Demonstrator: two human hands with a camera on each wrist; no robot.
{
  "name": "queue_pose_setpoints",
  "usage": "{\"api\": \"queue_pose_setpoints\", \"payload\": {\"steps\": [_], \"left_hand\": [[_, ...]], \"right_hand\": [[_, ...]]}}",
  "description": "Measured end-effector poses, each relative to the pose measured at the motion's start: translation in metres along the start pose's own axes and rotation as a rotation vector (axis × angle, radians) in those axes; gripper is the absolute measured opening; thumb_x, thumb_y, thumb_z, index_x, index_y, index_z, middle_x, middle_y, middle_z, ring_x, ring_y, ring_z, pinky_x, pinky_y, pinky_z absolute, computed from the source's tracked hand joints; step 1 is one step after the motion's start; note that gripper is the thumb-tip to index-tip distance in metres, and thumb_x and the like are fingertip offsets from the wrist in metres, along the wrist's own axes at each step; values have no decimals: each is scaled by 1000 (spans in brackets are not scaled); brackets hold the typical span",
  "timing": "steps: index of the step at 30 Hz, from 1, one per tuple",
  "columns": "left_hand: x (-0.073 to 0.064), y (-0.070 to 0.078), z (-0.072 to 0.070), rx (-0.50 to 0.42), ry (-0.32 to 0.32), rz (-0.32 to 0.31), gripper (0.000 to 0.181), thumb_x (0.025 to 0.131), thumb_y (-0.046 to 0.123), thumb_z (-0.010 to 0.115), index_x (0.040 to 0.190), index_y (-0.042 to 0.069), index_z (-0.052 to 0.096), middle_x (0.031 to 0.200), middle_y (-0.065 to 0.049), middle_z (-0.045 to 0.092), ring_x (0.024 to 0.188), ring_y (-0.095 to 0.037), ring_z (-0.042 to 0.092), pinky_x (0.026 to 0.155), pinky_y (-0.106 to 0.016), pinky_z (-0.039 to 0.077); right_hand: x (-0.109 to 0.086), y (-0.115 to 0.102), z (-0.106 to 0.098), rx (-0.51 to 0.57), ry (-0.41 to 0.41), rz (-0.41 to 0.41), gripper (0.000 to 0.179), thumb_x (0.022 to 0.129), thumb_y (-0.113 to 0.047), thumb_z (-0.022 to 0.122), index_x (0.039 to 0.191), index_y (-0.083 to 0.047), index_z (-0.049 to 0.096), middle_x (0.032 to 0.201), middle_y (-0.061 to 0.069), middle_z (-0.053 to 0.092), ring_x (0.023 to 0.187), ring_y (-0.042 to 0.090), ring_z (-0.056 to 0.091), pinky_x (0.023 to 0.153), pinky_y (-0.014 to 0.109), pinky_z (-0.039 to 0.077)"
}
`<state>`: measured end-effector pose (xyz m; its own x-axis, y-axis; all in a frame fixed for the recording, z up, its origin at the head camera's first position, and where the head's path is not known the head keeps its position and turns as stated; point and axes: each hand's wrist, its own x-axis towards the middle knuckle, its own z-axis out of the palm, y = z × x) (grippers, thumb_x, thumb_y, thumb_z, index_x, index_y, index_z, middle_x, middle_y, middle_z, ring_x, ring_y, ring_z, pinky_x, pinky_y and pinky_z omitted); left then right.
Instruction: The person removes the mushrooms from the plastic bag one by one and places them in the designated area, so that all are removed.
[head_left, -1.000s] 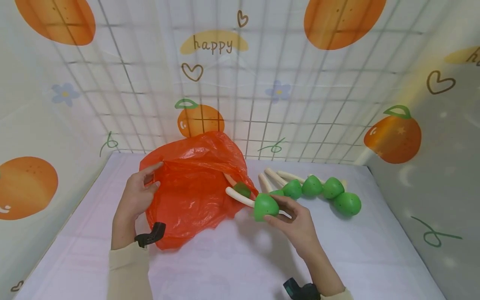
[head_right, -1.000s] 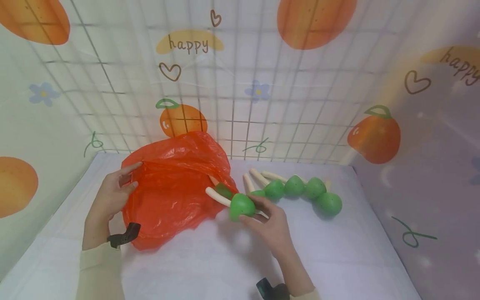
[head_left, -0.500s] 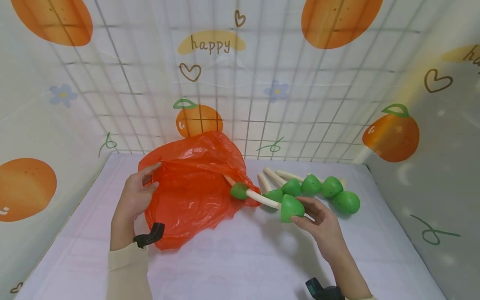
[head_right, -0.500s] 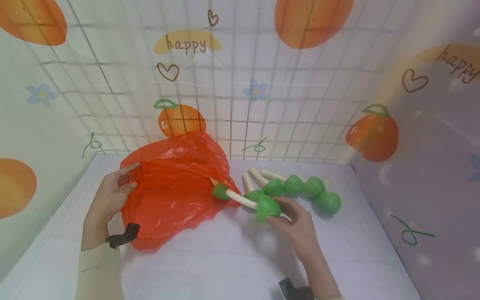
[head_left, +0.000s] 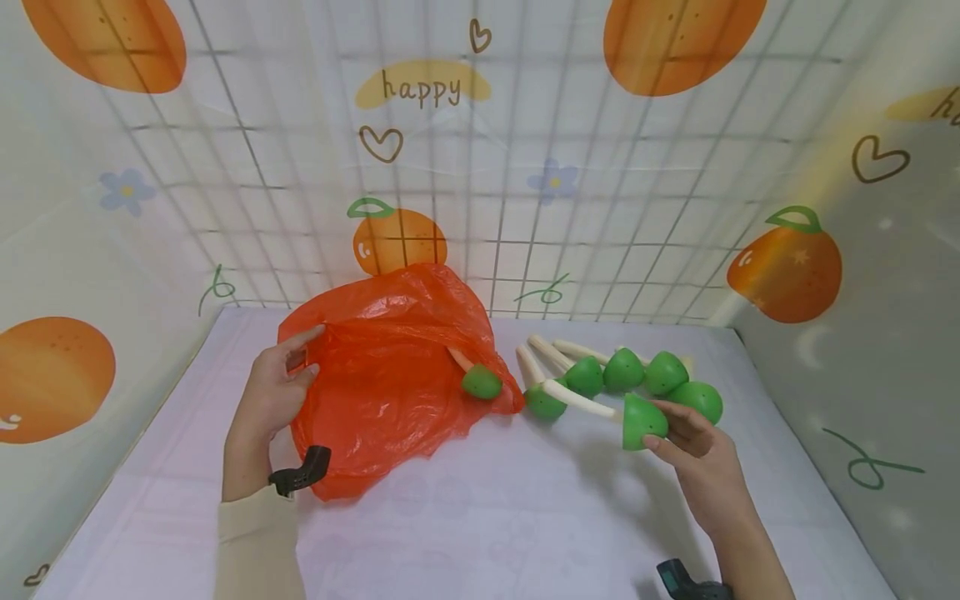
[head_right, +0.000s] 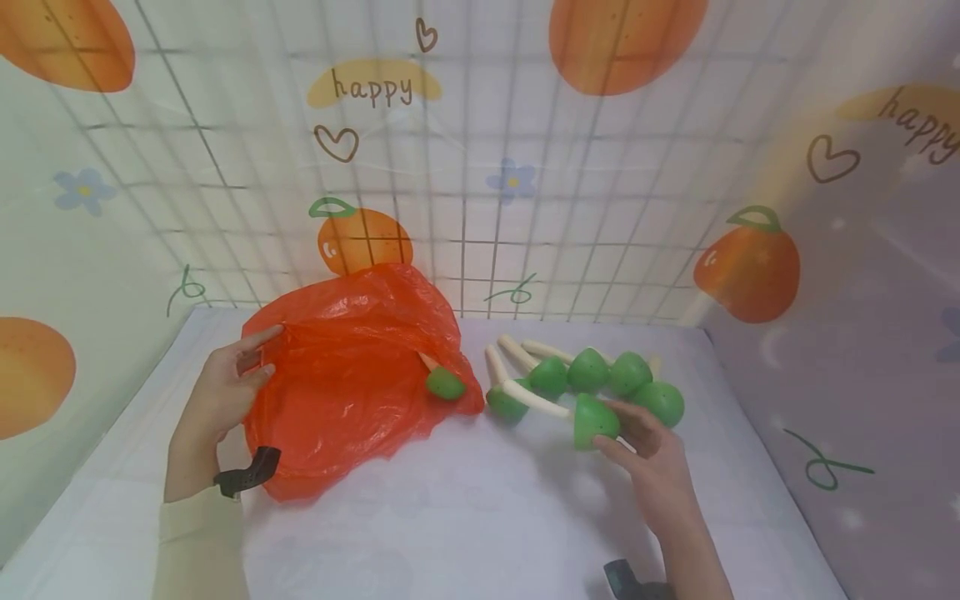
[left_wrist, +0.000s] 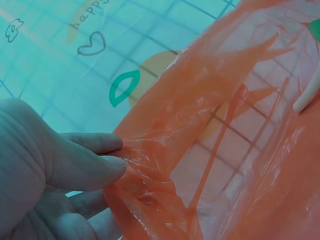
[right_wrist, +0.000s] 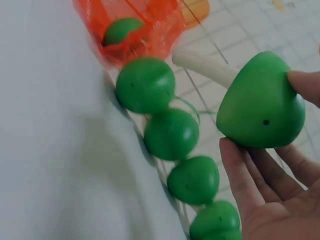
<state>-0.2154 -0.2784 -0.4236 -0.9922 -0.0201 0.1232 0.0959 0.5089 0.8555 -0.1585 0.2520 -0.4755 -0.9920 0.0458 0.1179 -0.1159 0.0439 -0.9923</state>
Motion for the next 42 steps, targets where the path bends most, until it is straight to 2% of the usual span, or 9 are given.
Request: {"api": "queue_pose_setpoints", "payload": {"steps": [3, 9, 15, 20, 26, 30, 33, 38, 42], "left_hand": [[0, 0, 0, 1, 2, 8, 58, 103, -8, 51, 159, 7, 47, 159, -21, 46, 143, -47, 46, 108, -57, 49], [0, -1, 1, 2, 4, 13, 58, 103, -8, 51, 158, 7, 47, 159, -21, 46, 143, -47, 46, 108, -58, 49], [1, 0, 1, 4, 0, 5, 59, 103, -8, 51, 159, 9, 47, 159, -21, 46, 143, -47, 45, 108, -58, 48], [1, 0, 1, 10, 1, 12, 58, 103, -7, 51, 159, 8, 47, 159, -21, 47, 142, -46, 46, 107, -58, 49], [1, -1, 1, 8, 0, 1, 58, 103, -7, 50, 159, 8, 47, 159, -21, 46, 143, -46, 45, 108, -58, 48], [1, -1, 1, 5, 0, -1, 58, 103, -7, 51, 159, 8, 47, 159, -21, 46, 143, -46, 46, 108, -57, 48], [1, 0, 1, 5, -1, -3, 58, 103, -7, 51, 159, 8, 47, 159, -21, 46, 143, -46, 45, 109, -58, 48], [1, 0, 1, 3, 0, -6, 58, 103, -6, 51, 159, 9, 47, 160, -21, 45, 144, -47, 45, 108, -58, 48], [1, 0, 1, 2, -4, 3, 58, 103, -6, 51, 159, 8, 47, 160, -21, 46, 144, -47, 45, 108, -58, 48]], "right_hand": [[0, 2, -12, 52, 12, 9, 43, 98, 6, 68, 138, -9, 62, 125, -13, 68, 115, 1, 65, 93, 13, 52], [1, 6, -27, -55, 59, 119, 50, 98, -7, 74, 145, -7, 56, 123, -18, 63, 112, -3, 60, 91, 9, 50], [-1, 12, -38, -20, 95, 155, 44, 98, -4, 73, 139, -15, 61, 118, -21, 64, 111, -3, 58, 90, 7, 49], [6, 19, -40, -146, 98, 173, 55, 100, -13, 73, 149, -4, 51, 121, -20, 58, 113, -3, 54, 90, 6, 47], [18, 26, -37, -273, 85, 254, 70, 101, -22, 72, 157, 5, 39, 138, 0, 53, 118, 1, 50, 89, 7, 44], [25, 27, -33, -312, 109, 339, 75, 103, -30, 69, 162, 1, 34, 161, 19, 39, 138, 22, 45, 111, 23, 44], [27, 27, -32, -287, 143, 407, 81, 103, -36, 68, 165, -2, 28, 167, 22, 30, 149, 32, 36, 123, 39, 35], [27, 29, -31, -285, 239, 467, 84, 101, -43, 69, 163, -1, 32, 162, 21, 39, 127, 14, 53, 112, 25, 45], [26, 32, -29, -289, 297, 474, 81, 100, -46, 70, 159, 0, 40, 157, 21, 46, 130, 19, 52, 119, 39, 40]]}}
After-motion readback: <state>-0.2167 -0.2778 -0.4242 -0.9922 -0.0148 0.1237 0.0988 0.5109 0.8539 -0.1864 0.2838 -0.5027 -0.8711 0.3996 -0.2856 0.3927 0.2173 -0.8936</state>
